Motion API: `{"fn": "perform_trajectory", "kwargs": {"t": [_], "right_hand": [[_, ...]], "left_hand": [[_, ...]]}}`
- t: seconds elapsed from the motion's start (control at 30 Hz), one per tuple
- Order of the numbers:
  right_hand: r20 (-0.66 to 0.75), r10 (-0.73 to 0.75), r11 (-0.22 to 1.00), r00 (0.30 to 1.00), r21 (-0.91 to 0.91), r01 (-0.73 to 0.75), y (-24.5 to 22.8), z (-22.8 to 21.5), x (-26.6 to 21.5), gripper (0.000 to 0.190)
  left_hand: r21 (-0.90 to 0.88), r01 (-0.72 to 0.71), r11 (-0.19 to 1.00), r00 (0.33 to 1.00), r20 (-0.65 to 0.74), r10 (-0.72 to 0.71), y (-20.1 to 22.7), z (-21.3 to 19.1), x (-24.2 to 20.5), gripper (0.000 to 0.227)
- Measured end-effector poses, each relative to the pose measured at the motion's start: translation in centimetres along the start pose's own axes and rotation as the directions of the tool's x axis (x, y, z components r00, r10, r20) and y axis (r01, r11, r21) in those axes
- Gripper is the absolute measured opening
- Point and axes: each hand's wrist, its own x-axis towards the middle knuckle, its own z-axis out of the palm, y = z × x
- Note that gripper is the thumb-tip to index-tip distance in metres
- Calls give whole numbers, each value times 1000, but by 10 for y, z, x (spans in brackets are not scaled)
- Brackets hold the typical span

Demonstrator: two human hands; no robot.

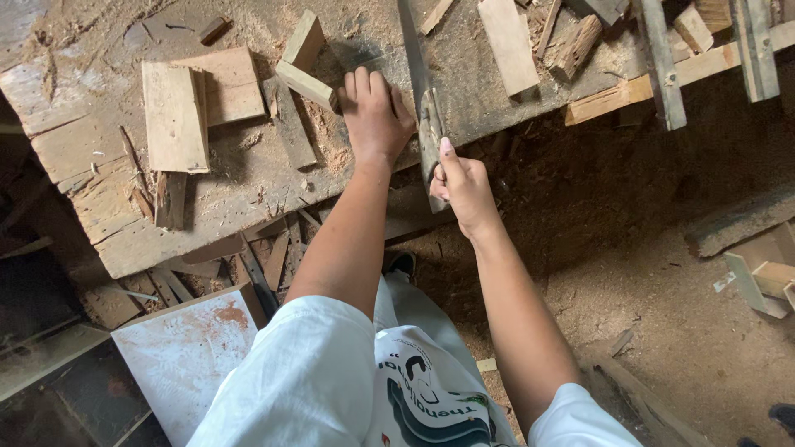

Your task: The person uses a hand saw to cut a small wooden block on a workbench. After cutting, they pick up the pieces, inspect the cut edges, and place them back on the bench.

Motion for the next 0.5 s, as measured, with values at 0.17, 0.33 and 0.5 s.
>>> {"fn": "perform_trajectory", "kwargs": {"t": [0.17,0.33,0.5], "right_hand": [[17,-32,997,999,-63,33,2,4,1,59],[11,30,998,999,-64,-29,3,2,-6,57],[-73,105,979,992,-170,-116,16,-3,-32,56]], "left_hand": [[13,-3,1000,1000,-21,3,0,-2,-1,13],[37,-20,999,998,-63,22,0,6,-4,13],[-9,43,999,997,62,-42,-8,23,-3,4]]}}
